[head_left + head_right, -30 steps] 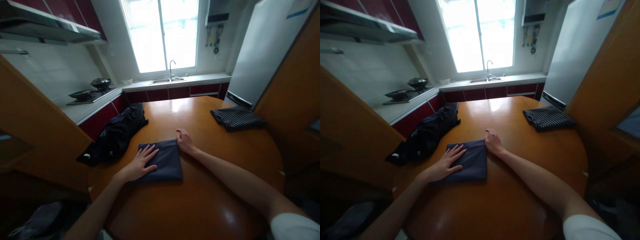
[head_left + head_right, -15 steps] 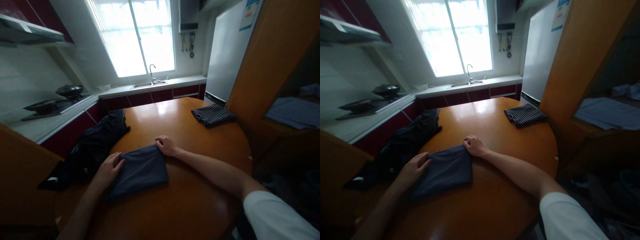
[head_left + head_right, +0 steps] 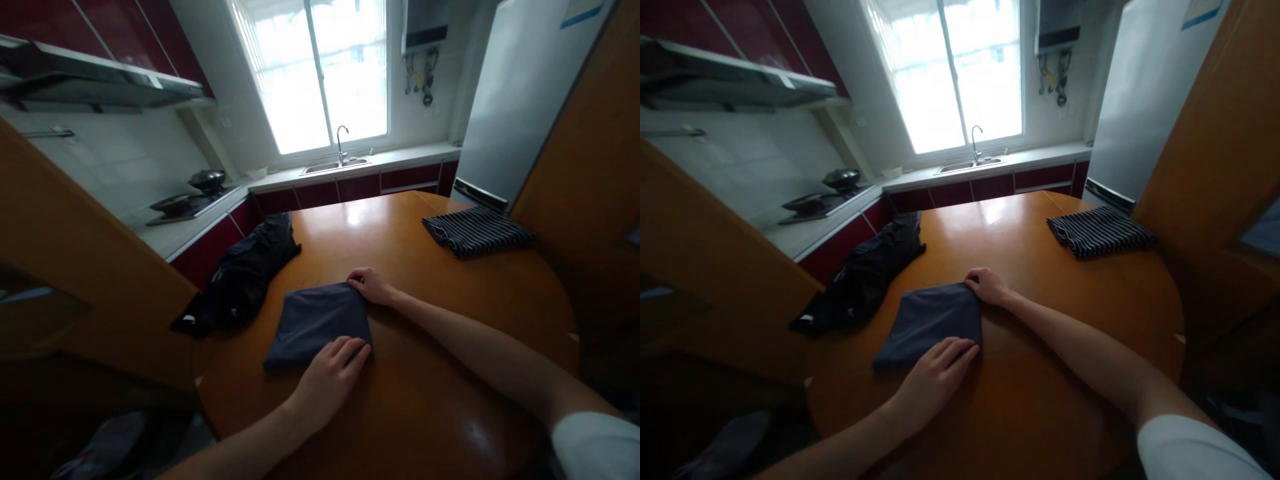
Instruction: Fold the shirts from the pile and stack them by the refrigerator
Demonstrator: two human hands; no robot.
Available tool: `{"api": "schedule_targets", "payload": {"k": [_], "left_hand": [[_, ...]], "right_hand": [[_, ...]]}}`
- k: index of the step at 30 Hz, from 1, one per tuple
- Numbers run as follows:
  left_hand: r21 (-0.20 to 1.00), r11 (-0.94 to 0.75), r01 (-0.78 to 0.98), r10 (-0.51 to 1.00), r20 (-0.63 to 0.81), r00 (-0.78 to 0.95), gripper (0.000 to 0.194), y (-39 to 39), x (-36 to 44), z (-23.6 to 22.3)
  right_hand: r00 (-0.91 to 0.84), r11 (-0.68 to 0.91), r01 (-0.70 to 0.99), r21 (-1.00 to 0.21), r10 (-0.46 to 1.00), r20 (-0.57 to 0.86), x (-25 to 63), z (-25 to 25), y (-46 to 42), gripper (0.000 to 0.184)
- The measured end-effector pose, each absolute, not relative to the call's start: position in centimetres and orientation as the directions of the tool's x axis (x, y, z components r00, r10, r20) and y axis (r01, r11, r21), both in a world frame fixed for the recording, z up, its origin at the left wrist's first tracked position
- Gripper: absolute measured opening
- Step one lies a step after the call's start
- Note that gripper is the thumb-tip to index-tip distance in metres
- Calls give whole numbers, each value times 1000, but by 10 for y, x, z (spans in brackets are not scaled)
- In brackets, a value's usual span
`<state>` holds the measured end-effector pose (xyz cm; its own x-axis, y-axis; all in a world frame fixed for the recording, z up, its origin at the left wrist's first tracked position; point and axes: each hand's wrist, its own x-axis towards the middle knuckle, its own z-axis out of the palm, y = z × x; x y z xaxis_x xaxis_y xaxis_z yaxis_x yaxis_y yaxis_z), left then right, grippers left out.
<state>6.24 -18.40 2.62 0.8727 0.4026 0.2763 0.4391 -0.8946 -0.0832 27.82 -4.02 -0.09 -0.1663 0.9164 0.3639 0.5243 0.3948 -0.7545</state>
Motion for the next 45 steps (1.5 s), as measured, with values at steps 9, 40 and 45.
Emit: {"api": "schedule_targets", "payload": {"k": [9, 40, 45], "left_hand": [[-29, -872, 488, 469, 234, 852, 40, -193, 70, 36], [246, -754, 609, 640, 65, 766, 79, -77, 164, 25], [262, -815, 517, 553, 88, 828, 79, -101, 155, 33]], "right_hand": [[-32, 240, 641, -729, 957, 287, 319, 7, -86, 14], [114, -263, 544, -797, 964, -240, 387, 44, -107, 22], [36, -406, 435, -804, 900, -435, 388, 55, -110, 17]]}}
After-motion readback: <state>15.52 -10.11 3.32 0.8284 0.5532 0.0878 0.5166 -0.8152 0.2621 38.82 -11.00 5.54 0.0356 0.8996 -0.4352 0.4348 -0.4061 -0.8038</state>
